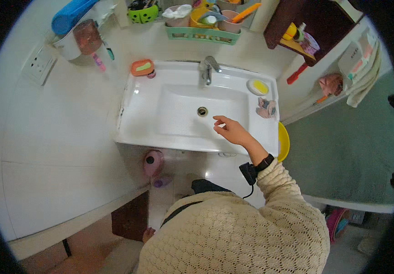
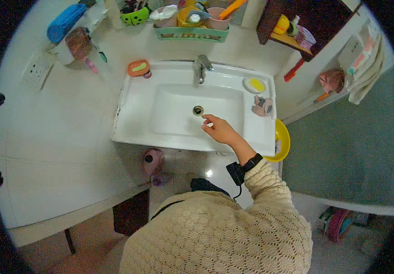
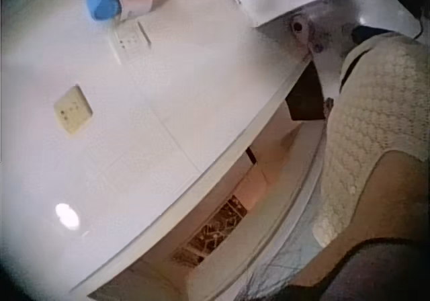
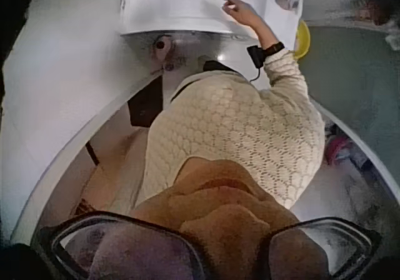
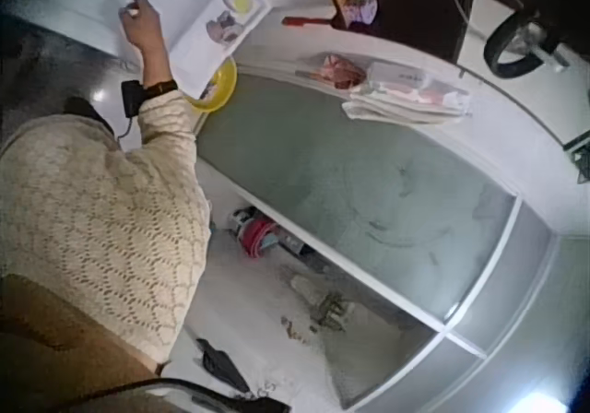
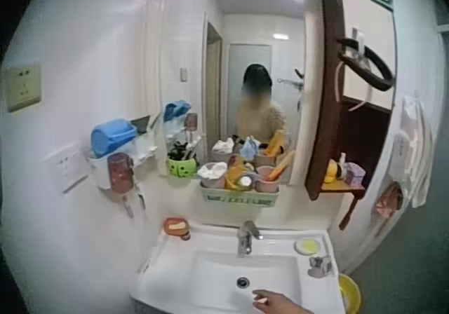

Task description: The person adds fabric softener to a top-loading washing machine, closes the lid, and starts the cycle. They then wash their hands at the sink, dry them with a towel, and later add more clothes to the machine before closing the lid again.

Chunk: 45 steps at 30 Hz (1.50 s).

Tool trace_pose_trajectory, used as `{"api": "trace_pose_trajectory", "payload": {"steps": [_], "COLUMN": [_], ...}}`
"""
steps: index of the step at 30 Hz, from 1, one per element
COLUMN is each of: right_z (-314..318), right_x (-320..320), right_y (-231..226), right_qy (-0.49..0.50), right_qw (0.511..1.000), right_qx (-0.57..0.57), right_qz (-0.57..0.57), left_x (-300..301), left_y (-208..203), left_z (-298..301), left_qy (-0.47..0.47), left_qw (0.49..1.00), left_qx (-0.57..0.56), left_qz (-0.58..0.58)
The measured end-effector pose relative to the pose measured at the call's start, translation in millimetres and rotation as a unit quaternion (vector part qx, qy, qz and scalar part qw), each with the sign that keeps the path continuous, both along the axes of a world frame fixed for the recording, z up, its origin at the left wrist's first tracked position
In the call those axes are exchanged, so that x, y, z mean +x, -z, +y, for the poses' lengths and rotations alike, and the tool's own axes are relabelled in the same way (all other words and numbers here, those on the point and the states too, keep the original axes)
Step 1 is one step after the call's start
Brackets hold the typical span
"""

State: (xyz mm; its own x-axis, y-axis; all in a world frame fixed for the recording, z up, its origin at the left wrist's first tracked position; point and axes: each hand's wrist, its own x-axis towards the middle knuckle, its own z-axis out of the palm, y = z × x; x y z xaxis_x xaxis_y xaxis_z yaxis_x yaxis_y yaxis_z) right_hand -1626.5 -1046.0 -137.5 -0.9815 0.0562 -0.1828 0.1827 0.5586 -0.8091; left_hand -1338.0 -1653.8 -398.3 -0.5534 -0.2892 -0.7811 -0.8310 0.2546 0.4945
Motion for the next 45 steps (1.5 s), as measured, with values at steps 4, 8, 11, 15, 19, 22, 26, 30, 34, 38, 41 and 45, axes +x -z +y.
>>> {"api": "trace_pose_trajectory", "payload": {"steps": [4, 8, 11, 15, 19, 22, 26, 30, 34, 38, 41, 45], "right_z": [-19, -33, -49, -38, -13, 8, 30, 60, 83, 110, 139, 187], "right_x": [-23, -42, -50, -39, -6, 13, 39, 69, 85, 122, 129, 132], "right_y": [-15, -9, -14, 3, 23, 42, 88, 148, 170, 188, 196, 235], "right_qy": [-0.025, -0.055, -0.078, -0.089, -0.060, -0.054, -0.027, 0.010, 0.082, 0.166, 0.270, 0.410], "right_qw": [1.000, 0.997, 0.997, 0.995, 0.994, 0.992, 0.986, 0.982, 0.978, 0.962, 0.935, 0.886], "right_qx": [0.003, -0.019, -0.022, 0.031, 0.089, 0.107, 0.122, 0.143, 0.132, 0.133, 0.081, 0.034], "right_qz": [-0.006, 0.041, 0.013, 0.023, 0.015, -0.030, -0.111, -0.123, -0.137, -0.171, -0.217, -0.214], "left_x": [24, 30, 34, 19, -5, -33, -108, -198, -272, -334, -362, -385], "left_y": [-8, -17, -18, -12, -4, 14, 52, 112, 160, 104, 149, 126], "left_z": [5, 2, 2, 3, -1, -6, -27, -68, -56, 32, 43, 70], "left_qy": [0.008, 0.037, 0.057, 0.108, 0.157, 0.193, 0.178, -0.080, 0.235, 0.310, 0.393, 0.477], "left_qw": [1.000, 0.999, 0.998, 0.993, 0.987, 0.980, 0.975, 0.699, 0.953, 0.942, 0.912, 0.875], "left_qx": [0.007, 0.011, 0.012, 0.009, 0.010, 0.020, 0.131, 0.697, 0.188, 0.125, 0.107, -0.021], "left_qz": [-0.016, -0.027, -0.032, -0.037, -0.037, -0.034, -0.032, -0.137, 0.047, 0.029, 0.044, 0.079]}}
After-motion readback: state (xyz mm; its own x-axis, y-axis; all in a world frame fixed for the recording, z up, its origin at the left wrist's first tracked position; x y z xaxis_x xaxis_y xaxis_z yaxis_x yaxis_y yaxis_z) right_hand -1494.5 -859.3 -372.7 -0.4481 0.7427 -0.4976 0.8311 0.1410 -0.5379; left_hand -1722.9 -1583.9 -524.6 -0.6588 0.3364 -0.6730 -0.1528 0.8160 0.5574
